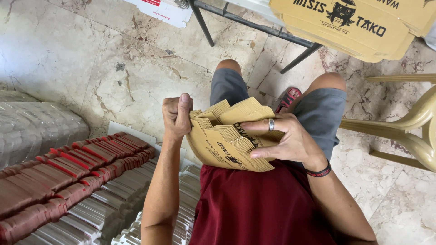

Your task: Folding flat cardboard templates into boxes and stacking them on a table.

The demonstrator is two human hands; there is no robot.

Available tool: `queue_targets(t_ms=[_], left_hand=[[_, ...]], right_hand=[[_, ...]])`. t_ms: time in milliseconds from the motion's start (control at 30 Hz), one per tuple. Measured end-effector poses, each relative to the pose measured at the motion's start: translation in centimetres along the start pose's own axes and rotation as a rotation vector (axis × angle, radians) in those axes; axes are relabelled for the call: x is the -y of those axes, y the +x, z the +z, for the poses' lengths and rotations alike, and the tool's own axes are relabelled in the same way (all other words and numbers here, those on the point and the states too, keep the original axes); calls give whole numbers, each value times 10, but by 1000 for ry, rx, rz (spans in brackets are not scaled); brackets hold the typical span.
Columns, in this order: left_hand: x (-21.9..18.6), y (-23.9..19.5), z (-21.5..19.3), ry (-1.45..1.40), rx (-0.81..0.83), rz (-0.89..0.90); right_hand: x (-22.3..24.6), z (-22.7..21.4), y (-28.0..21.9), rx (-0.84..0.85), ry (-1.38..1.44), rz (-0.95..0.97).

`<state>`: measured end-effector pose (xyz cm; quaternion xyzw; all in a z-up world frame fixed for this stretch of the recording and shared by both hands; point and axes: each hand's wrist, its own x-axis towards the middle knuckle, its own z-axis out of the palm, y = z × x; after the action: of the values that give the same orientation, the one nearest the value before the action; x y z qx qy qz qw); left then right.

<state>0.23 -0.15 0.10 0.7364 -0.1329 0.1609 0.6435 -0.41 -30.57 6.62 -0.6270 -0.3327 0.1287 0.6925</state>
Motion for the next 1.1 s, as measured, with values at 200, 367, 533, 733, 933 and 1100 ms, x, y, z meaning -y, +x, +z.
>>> queue_targets(t_ms=[200, 367, 533, 733, 933, 1100], left_hand=[[1, -1, 0, 2, 7, -1], [1, 0, 0, -7, 18, 5], [0, 1, 0, -2, 11, 6], [-3, 2, 2, 5, -3, 0], [-6, 4, 4, 5, 10, 5], [-4, 3, 2, 19, 17, 15]], right_hand=[[1, 0, 2, -5, 20, 48], [-2, 0, 1, -14, 14, 41], [0, 3, 3, -29, 15, 30], [6, 9, 7, -105, -148, -44], [21, 8, 13, -69, -215, -86], [9, 9, 6, -80, -232, -51]])
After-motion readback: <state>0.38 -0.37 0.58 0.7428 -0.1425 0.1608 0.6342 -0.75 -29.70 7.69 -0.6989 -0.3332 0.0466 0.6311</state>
